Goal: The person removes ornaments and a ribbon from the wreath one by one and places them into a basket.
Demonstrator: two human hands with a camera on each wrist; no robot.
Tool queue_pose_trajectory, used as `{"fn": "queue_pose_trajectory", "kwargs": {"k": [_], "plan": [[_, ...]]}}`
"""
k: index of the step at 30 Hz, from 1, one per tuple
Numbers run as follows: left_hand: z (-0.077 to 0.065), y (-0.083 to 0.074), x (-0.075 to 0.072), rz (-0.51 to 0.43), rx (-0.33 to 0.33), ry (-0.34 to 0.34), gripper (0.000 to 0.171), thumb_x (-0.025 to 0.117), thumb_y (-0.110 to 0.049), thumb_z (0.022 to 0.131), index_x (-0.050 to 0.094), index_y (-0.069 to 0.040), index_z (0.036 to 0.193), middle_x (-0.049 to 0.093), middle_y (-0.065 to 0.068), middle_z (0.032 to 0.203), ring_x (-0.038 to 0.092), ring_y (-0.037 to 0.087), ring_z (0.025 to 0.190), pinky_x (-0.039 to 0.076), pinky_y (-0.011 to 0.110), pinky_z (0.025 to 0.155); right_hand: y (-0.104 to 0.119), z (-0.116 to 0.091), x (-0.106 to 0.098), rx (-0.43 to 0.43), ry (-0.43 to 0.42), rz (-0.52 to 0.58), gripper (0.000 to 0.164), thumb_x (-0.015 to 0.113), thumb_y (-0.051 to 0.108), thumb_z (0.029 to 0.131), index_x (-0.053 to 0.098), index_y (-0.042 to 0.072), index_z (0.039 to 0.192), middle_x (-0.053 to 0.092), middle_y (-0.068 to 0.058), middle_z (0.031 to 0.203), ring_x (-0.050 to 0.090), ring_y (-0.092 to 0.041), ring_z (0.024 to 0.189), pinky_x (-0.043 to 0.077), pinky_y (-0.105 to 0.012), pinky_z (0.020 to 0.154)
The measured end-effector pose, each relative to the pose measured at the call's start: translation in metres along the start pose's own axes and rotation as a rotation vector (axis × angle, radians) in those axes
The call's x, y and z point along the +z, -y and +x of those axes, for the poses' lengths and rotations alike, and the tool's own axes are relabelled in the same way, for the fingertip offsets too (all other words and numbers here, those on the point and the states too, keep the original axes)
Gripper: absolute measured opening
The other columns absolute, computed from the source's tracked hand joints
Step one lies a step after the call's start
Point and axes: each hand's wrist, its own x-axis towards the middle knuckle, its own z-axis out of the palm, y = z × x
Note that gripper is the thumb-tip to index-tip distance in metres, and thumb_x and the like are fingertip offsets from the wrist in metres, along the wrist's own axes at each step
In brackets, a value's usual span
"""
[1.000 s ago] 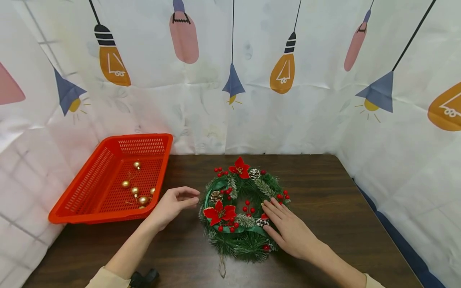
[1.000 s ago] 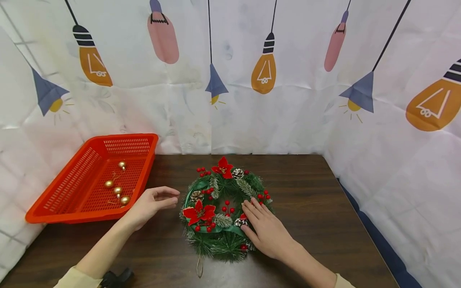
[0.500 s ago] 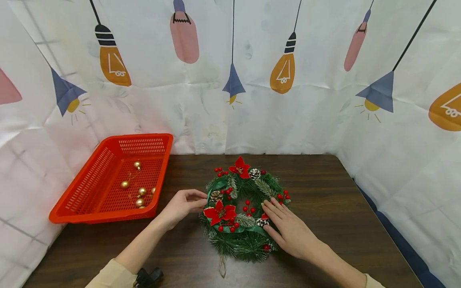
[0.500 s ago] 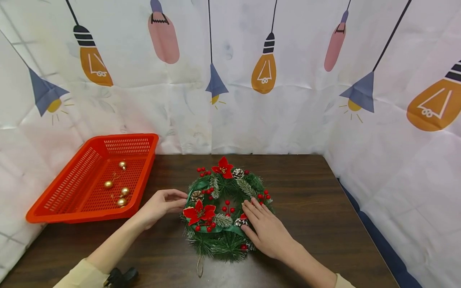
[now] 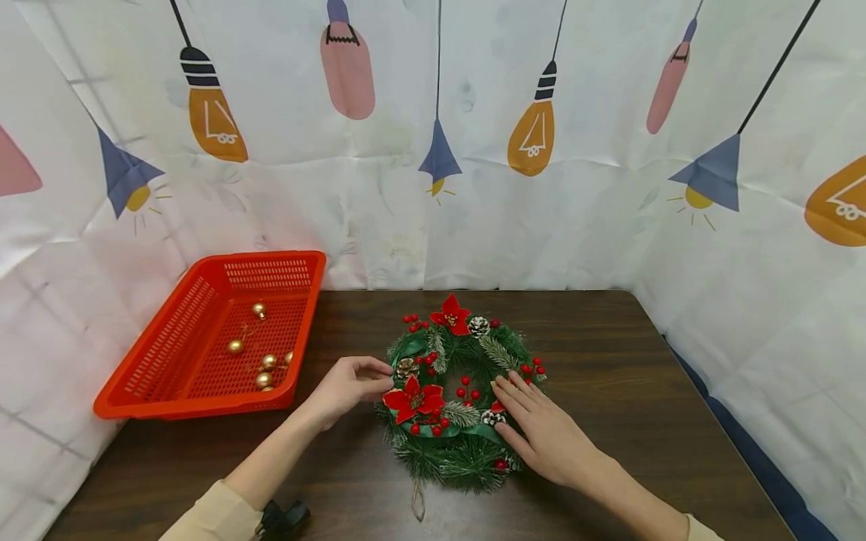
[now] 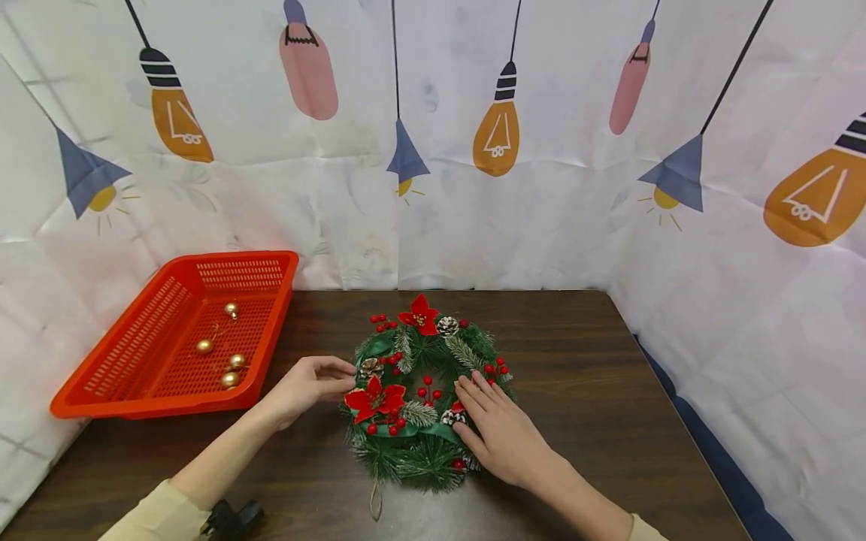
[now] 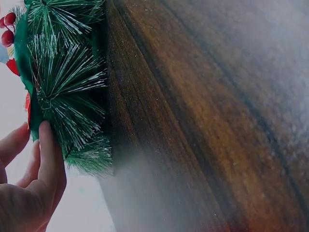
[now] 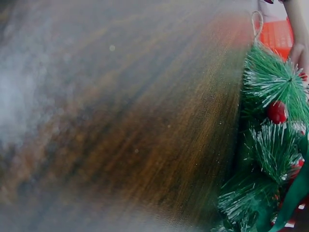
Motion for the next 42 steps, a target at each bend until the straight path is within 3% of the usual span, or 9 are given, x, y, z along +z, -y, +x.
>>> {"fn": "queue_pose_trajectory", "kwargs": {"k": [9,23,32,42], "plan": [[0.0,-0.001,0.002,0.01,0.015,-0.006,0.029,0.072,0.0,0.095,0.065,0.013,0.12,0.068,0.018,0.105,0.073,0.03,0.092,0.06,0.046,0.084,0.0,0.0,0.0,-0.009,-0.009,-0.004,0.06,0.053,0.04,0.108,0.047,0.001,0.153,0.041,-0.016,0.159,0.03,-0.034,0.15,0.03,-0.054,0.117],[-0.002,0.001,-0.001,-0.03,0.028,-0.068,0.021,0.071,0.004,0.094,0.071,0.013,0.113,0.071,0.022,0.111,0.074,0.025,0.085,0.061,0.04,0.08,0.0,0.0,-0.001,-0.008,-0.008,-0.002,0.06,0.053,0.041,0.108,0.046,0.002,0.154,0.041,-0.015,0.159,0.03,-0.032,0.15,0.03,-0.052,0.117],[-0.004,-0.003,-0.006,-0.014,0.017,-0.101,0.018,0.069,0.003,0.096,0.073,0.009,0.112,0.071,0.02,0.112,0.074,0.028,0.089,0.058,0.048,0.086,0.0,-0.001,-0.002,-0.007,0.002,-0.002,0.06,0.051,0.041,0.109,0.045,0.001,0.154,0.04,-0.016,0.16,0.029,-0.033,0.15,0.029,-0.053,0.117],[-0.011,-0.01,-0.015,-0.027,0.058,-0.137,0.02,0.066,0.002,0.098,0.07,0.01,0.116,0.068,0.023,0.115,0.074,0.03,0.093,0.057,0.045,0.089,0.0,0.0,-0.002,0.007,0.012,0.014,0.062,0.051,0.043,0.109,0.044,0.002,0.155,0.038,-0.015,0.161,0.028,-0.032,0.151,0.029,-0.052,0.118]]}}
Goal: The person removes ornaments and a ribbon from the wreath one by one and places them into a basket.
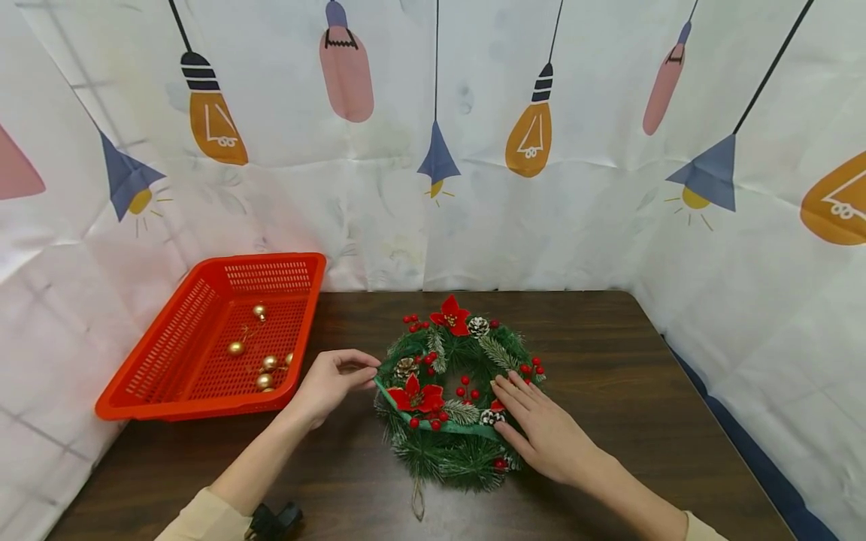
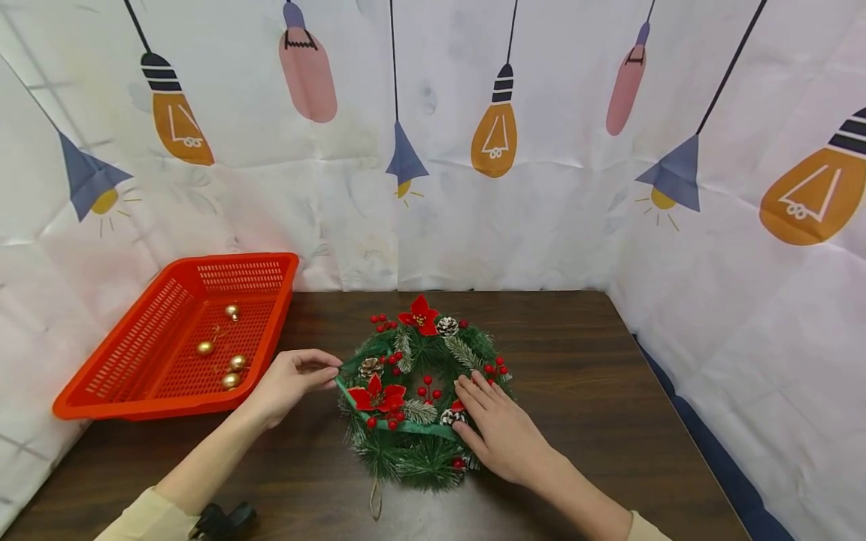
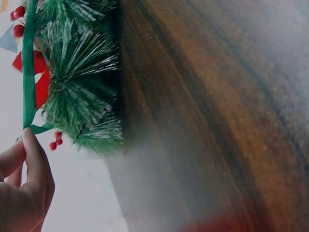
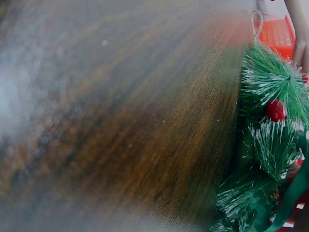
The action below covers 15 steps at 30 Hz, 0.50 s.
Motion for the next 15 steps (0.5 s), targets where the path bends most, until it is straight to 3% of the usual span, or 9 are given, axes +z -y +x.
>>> {"fn": "queue_pose_trajectory", "kwargs": {"k": [8,15], "plan": [[-0.004,-0.013,-0.018,-0.03,0.022,-0.059,0.022,0.065,0.002,0.099,0.067,0.012,0.119,0.064,0.028,0.119,0.074,0.02,0.092,0.057,0.038,0.089,-0.001,0.0,-0.001,-0.012,-0.02,-0.002,0.062,0.051,0.043,0.108,0.045,0.001,0.153,0.04,-0.016,0.159,0.03,-0.034,0.15,0.03,-0.054,0.116],[-0.008,-0.033,-0.031,-0.047,0.078,-0.104,0.028,0.068,-0.003,0.099,0.065,0.014,0.121,0.067,0.019,0.109,0.074,0.017,0.09,0.057,0.034,0.088,-0.001,-0.001,0.0,0.011,0.004,0.015,0.063,0.049,0.044,0.109,0.044,0.002,0.155,0.038,-0.015,0.161,0.027,-0.031,0.151,0.028,-0.053,0.118]]}}
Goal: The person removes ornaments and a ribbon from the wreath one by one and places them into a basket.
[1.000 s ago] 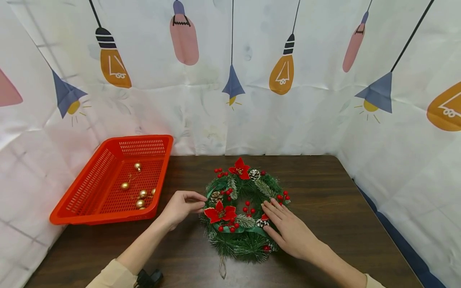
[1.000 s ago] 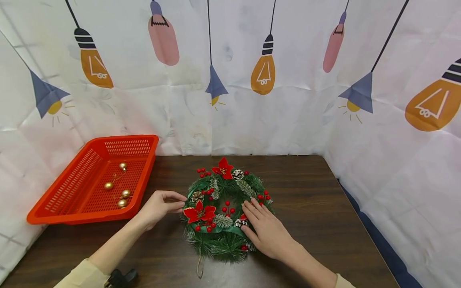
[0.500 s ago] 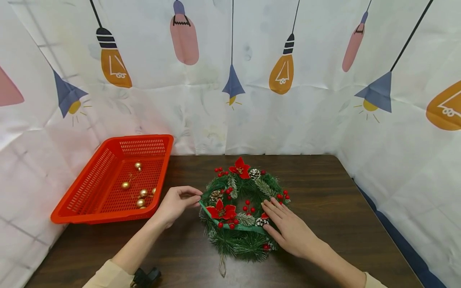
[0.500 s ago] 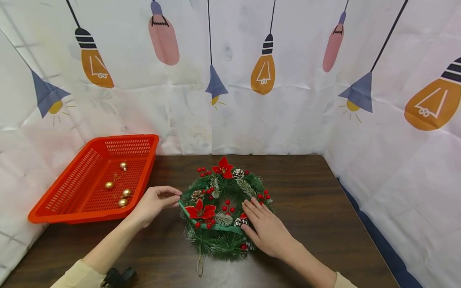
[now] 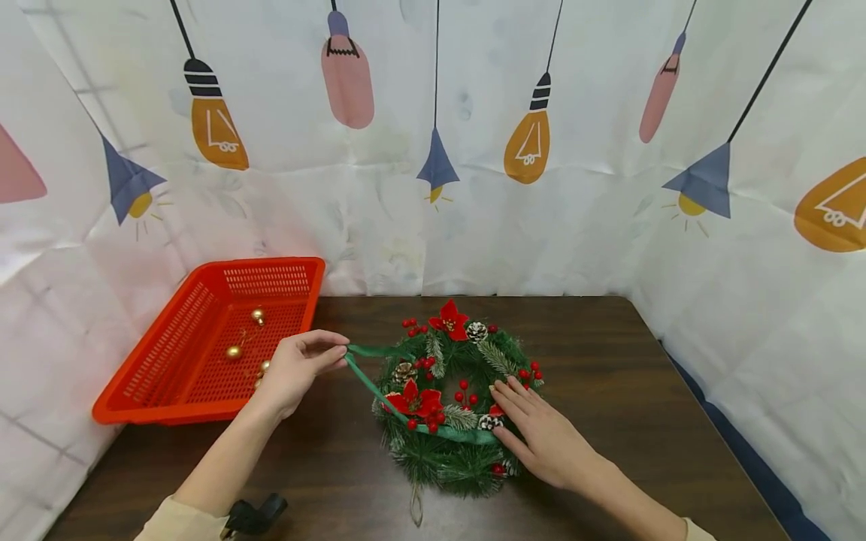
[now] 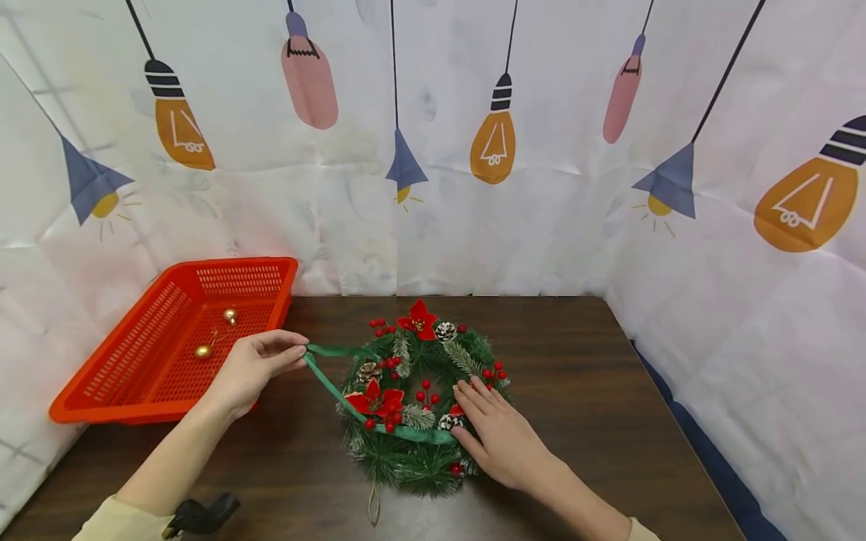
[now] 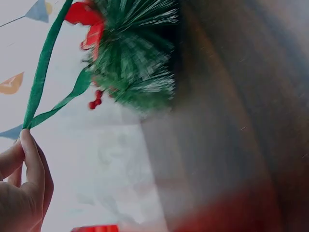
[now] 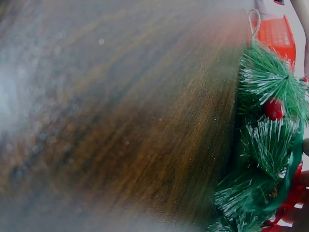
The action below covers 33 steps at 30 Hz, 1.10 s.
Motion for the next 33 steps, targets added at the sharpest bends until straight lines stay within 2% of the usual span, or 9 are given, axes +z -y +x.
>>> {"fn": "queue_pose_trajectory", "kwargs": {"k": [10,12,16,17,19,23,28,33], "plan": [[-0.001,-0.026,-0.016,-0.011,0.066,-0.059,0.025,0.072,-0.011,0.098,0.071,0.005,0.117,0.07,0.009,0.105,0.074,0.016,0.088,0.057,0.027,0.085,0.002,-0.001,-0.002,-0.013,-0.008,0.001,0.061,0.052,0.041,0.108,0.044,0.001,0.154,0.04,-0.016,0.16,0.029,-0.034,0.15,0.03,-0.056,0.116],[-0.002,-0.03,-0.021,-0.008,0.059,-0.073,0.026,0.073,-0.014,0.098,0.072,0.003,0.117,0.072,0.005,0.102,0.075,0.015,0.087,0.057,0.019,0.073,0.002,0.0,-0.002,-0.013,-0.002,-0.003,0.062,0.051,0.041,0.108,0.044,0.0,0.154,0.039,-0.017,0.16,0.028,-0.034,0.151,0.029,-0.055,0.117],[-0.005,-0.037,-0.033,-0.023,0.07,-0.107,0.025,0.075,-0.016,0.096,0.074,-0.002,0.117,0.075,0.002,0.098,0.075,0.013,0.085,0.056,0.017,0.069,0.001,0.0,-0.002,-0.014,0.004,-0.007,0.062,0.051,0.042,0.109,0.044,0.001,0.154,0.039,-0.016,0.16,0.027,-0.033,0.151,0.028,-0.054,0.118],[-0.005,-0.039,-0.036,-0.032,0.074,-0.115,0.024,0.075,-0.015,0.096,0.074,-0.002,0.116,0.075,0.002,0.097,0.075,0.013,0.084,0.056,0.018,0.069,0.001,0.0,-0.002,-0.013,0.005,-0.006,0.062,0.051,0.042,0.109,0.044,0.001,0.155,0.039,-0.016,0.16,0.027,-0.033,0.151,0.028,-0.054,0.118],[-0.006,-0.043,-0.041,-0.064,0.099,-0.127,0.022,0.075,-0.013,0.095,0.075,-0.002,0.115,0.075,0.003,0.097,0.075,0.014,0.084,0.057,0.025,0.081,0.0,0.0,-0.001,-0.011,0.008,-0.005,0.063,0.05,0.043,0.109,0.043,0.001,0.155,0.038,-0.016,0.16,0.027,-0.033,0.151,0.028,-0.054,0.118],[-0.007,-0.053,-0.052,-0.136,0.136,-0.171,0.023,0.076,-0.01,0.094,0.075,0.001,0.114,0.075,0.003,0.099,0.075,0.016,0.085,0.058,0.028,0.082,0.0,0.0,-0.001,-0.013,0.013,-0.003,0.063,0.049,0.043,0.109,0.043,0.001,0.155,0.039,-0.016,0.16,0.027,-0.034,0.151,0.028,-0.055,0.117],[-0.007,-0.072,-0.067,-0.21,0.205,-0.245,0.024,0.077,-0.006,0.092,0.075,0.003,0.114,0.073,0.004,0.099,0.075,0.015,0.081,0.058,0.025,0.079,0.0,0.0,0.0,-0.018,0.006,0.0,0.061,0.051,0.041,0.109,0.044,0.001,0.154,0.039,-0.016,0.16,0.028,-0.033,0.151,0.029,-0.055,0.117],[-0.005,-0.09,-0.081,-0.291,0.274,-0.285,0.02,0.077,0.001,0.09,0.077,0.004,0.11,0.073,0.006,0.098,0.075,0.015,0.078,0.058,0.024,0.077,0.0,0.0,0.0,-0.017,0.008,0.003,0.061,0.051,0.041,0.109,0.044,0.001,0.155,0.039,-0.016,0.16,0.027,-0.033,0.151,0.028,-0.054,0.117]]}}
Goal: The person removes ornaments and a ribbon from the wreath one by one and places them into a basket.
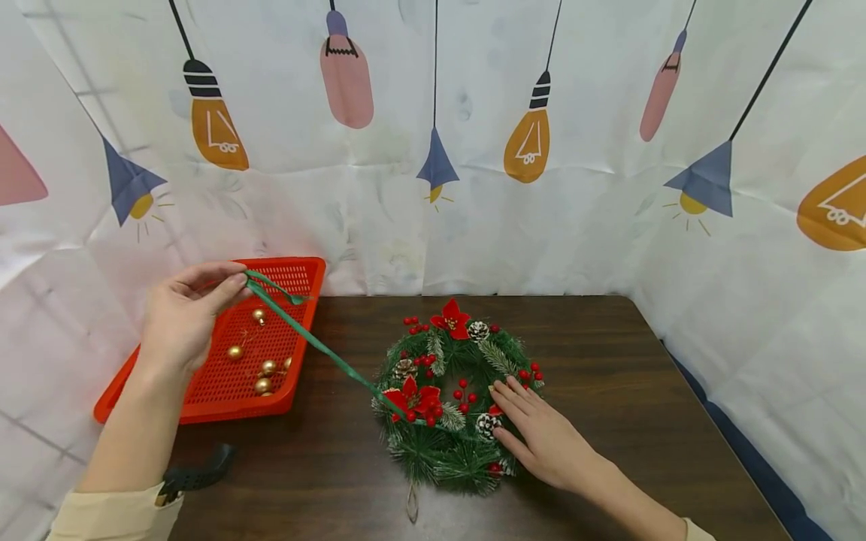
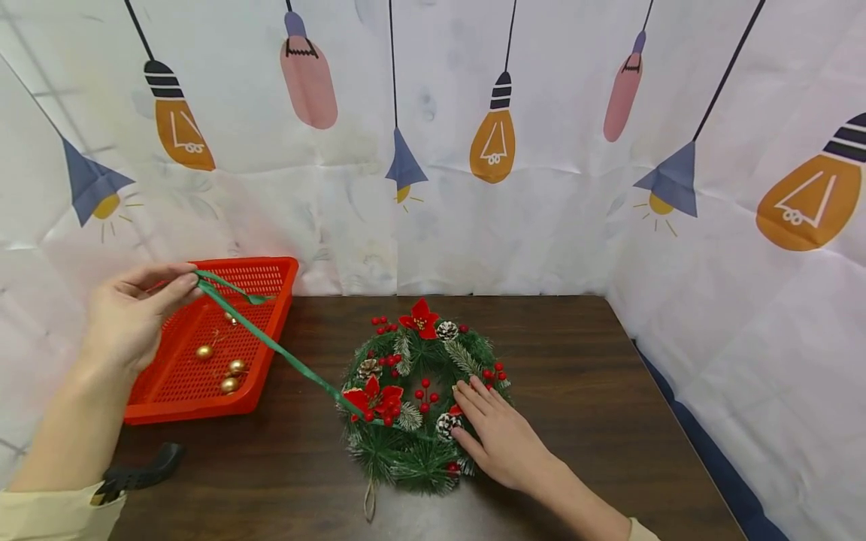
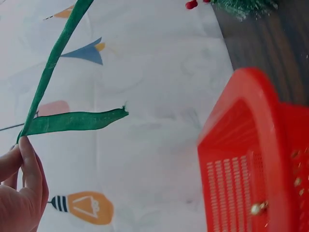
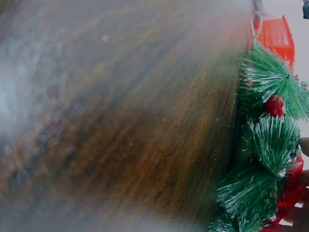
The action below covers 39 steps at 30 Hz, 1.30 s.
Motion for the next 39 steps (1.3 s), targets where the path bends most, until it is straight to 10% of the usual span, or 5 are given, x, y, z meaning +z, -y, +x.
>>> {"fn": "queue_pose_trajectory", "kwargs": {"k": [21,39], "plan": [[0.041,-0.056,-0.026,-0.223,0.112,-0.202,0.028,0.076,0.016,0.082,0.073,0.014,0.11,0.07,0.014,0.104,0.075,0.021,0.08,0.06,0.031,0.07,0.0,0.002,0.0,-0.022,-0.012,-0.025,0.061,0.053,0.04,0.108,0.045,0.0,0.153,0.04,-0.017,0.159,0.029,-0.034,0.15,0.029,-0.054,0.117],[0.073,-0.105,-0.032,0.012,0.086,-0.365,0.032,0.084,-0.008,0.081,0.079,-0.002,0.112,0.063,0.002,0.112,0.073,0.01,0.083,0.055,0.018,0.075,0.001,0.003,0.0,-0.016,-0.002,-0.022,0.061,0.053,0.04,0.108,0.046,-0.001,0.153,0.041,-0.017,0.159,0.03,-0.035,0.15,0.029,-0.054,0.117]]}}
